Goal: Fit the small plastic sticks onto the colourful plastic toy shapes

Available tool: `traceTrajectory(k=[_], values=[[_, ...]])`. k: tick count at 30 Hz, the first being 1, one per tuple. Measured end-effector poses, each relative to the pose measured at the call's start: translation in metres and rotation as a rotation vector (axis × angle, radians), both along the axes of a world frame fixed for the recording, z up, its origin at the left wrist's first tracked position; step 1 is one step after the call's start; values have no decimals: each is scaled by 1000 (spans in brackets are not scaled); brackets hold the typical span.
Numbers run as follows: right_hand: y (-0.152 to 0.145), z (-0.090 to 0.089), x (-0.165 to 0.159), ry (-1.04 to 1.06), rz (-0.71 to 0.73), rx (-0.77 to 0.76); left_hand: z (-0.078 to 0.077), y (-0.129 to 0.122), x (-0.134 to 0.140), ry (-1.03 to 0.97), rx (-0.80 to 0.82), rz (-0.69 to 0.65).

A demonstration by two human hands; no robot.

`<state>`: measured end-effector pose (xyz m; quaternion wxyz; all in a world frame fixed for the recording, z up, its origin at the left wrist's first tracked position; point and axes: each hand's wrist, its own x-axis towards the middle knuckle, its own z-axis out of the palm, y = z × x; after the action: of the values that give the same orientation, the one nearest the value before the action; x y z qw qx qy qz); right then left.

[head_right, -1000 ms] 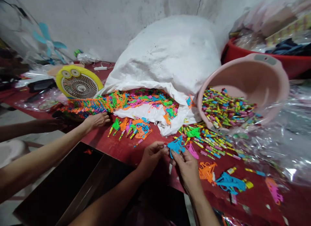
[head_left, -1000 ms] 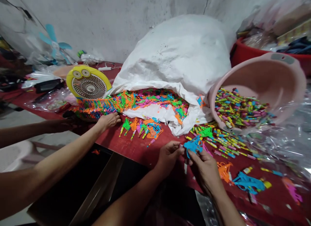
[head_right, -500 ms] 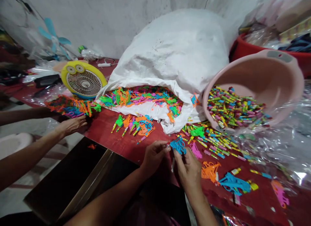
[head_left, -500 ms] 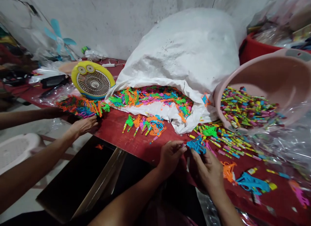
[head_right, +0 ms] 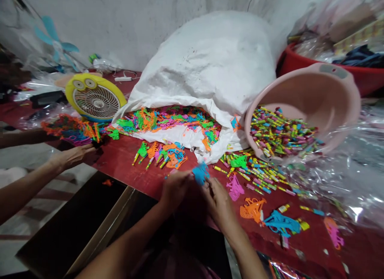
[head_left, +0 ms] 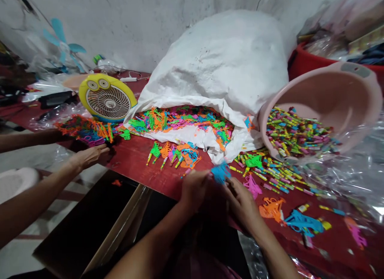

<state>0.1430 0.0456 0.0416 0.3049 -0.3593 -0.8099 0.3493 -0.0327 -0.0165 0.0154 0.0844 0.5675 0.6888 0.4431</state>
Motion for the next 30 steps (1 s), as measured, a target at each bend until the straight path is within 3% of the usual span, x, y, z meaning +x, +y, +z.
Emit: traceTrajectory(k=[3, 5, 7, 9, 10, 12, 15, 17, 20, 23, 26, 30], values=[[22, -4, 10, -130, -98, 139, 5, 2, -45, -43, -32, 262], [41, -6, 15, -345, -181, 299, 10, 3, -71, -29, -77, 377], [56, -7, 16, -615, -185, 421, 14, 3, -83, 59, -102, 467], [66, -8, 14, -784, -178, 472, 14, 2, -78, 145, -53, 537], [69, -8, 13, -811, -192, 483, 12, 2, -69, 153, -10, 527], [69, -9, 12, -767, -226, 484, 7, 0, -43, 68, 68, 388], [57, -8, 8, -484, -174, 401, 1, 2, 1, -215, 67, 42], [45, -5, 2, -254, -70, 273, 1, 6, 22, -386, 46, -75], [31, 3, -11, -88, 73, 90, 3, 16, 34, -549, -1, -64], [42, 14, -23, -38, 183, -34, 2, 24, 26, -660, -12, -15], [81, 25, -36, 2, -6, -5, -1, 24, 15, -644, -5, 15], [133, 25, -65, -183, -264, -54, -5, 21, 10, -564, 4, 30]])
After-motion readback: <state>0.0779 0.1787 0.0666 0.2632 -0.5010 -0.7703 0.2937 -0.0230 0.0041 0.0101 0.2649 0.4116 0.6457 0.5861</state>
